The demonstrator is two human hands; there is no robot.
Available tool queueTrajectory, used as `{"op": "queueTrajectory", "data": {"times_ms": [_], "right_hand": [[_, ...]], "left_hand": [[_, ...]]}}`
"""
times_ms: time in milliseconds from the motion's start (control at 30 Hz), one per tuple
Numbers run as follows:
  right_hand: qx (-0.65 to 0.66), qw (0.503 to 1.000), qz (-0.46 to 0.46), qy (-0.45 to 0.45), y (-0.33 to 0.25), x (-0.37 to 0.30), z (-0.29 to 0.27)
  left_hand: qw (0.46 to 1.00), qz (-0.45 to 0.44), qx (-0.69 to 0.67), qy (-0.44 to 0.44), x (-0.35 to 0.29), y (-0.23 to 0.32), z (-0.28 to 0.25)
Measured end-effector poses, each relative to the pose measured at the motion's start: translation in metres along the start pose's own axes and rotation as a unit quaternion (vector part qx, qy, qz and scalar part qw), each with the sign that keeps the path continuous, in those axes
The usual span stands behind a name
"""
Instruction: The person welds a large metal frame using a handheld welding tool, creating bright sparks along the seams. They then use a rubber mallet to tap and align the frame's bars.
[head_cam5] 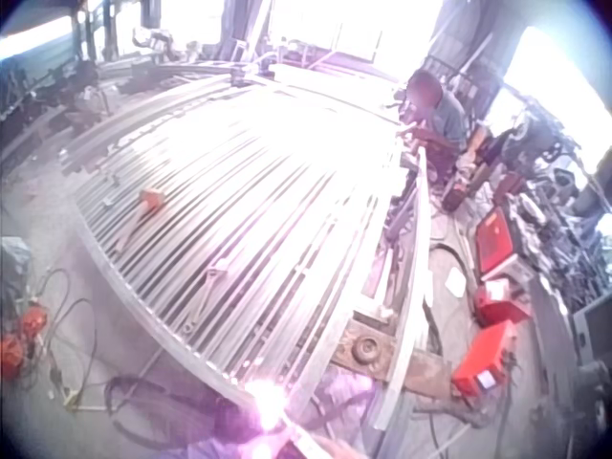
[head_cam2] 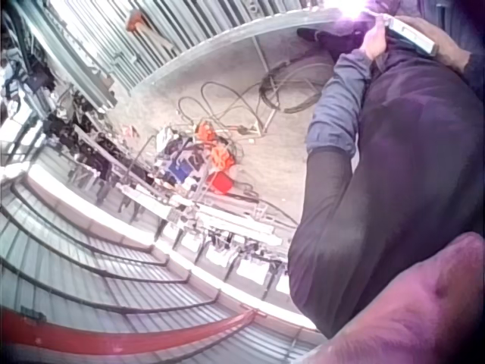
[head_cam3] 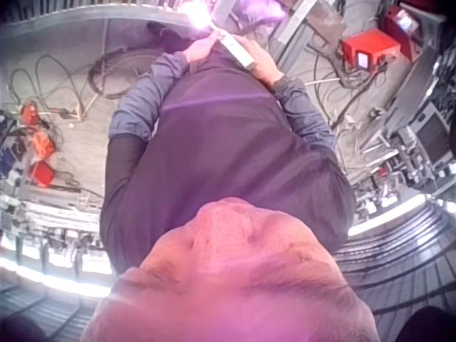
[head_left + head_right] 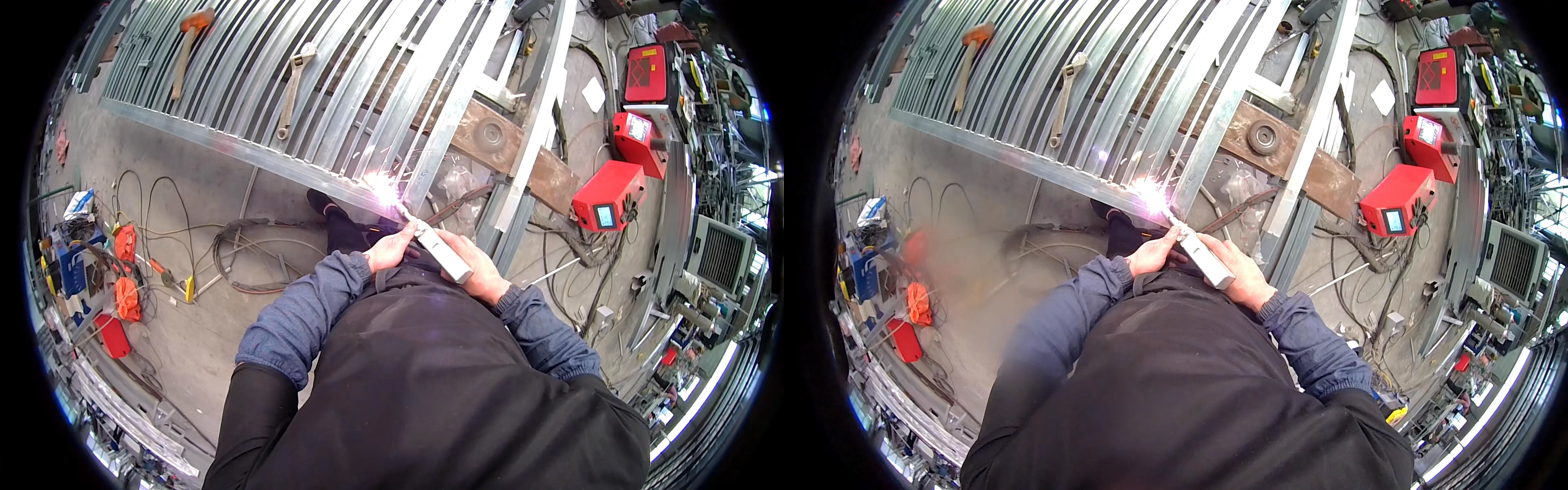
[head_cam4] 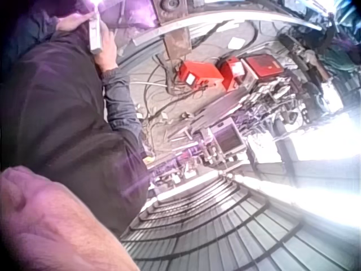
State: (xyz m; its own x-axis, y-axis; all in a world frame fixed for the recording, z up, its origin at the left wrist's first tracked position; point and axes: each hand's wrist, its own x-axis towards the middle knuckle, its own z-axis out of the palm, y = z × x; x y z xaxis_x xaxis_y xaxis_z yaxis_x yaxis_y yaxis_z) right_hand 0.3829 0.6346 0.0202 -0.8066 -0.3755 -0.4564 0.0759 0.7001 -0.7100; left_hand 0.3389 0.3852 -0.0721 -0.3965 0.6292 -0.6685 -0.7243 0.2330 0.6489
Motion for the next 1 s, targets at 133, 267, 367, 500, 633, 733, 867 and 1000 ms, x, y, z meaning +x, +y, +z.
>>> {"op": "queueTrajectory", "data": {"times_ms": [133, 267, 367, 500, 633, 733, 867, 1000], "right_hand": [[0.005, 1.000, 0.009, -0.006, -0.002, 0.000, -0.002], [-0.004, 1.000, -0.007, 0.000, 0.001, 0.001, -0.001], [-0.007, 1.000, -0.007, -0.004, 0.001, 0.003, -0.001], [-0.009, 1.000, 0.002, -0.004, 0.001, 0.002, -0.001], [-0.010, 1.000, 0.006, -0.004, -0.001, 0.001, -0.002], [-0.006, 1.000, 0.010, -0.009, -0.002, 0.000, -0.004], [-0.001, 1.000, 0.008, -0.008, -0.001, 0.000, -0.004], [0.000, 1.000, 0.002, -0.002, 0.000, 0.000, -0.004]], "left_hand": [[1.000, 0.022, -0.005, 0.000, -0.001, 0.000, 0.001], [0.999, 0.024, -0.028, -0.009, 0.007, -0.012, -0.001], [0.999, 0.013, -0.032, -0.005, 0.010, -0.016, -0.002], [1.000, 0.003, -0.020, -0.007, 0.008, -0.009, -0.002], [1.000, 0.025, -0.004, -0.014, 0.002, 0.000, -0.001], [1.000, 0.026, -0.012, 0.007, 0.008, -0.012, -0.001], [1.000, 0.001, 0.005, -0.002, 0.010, -0.015, -0.004], [1.000, -0.005, 0.021, -0.013, 0.006, -0.003, -0.004]]}}
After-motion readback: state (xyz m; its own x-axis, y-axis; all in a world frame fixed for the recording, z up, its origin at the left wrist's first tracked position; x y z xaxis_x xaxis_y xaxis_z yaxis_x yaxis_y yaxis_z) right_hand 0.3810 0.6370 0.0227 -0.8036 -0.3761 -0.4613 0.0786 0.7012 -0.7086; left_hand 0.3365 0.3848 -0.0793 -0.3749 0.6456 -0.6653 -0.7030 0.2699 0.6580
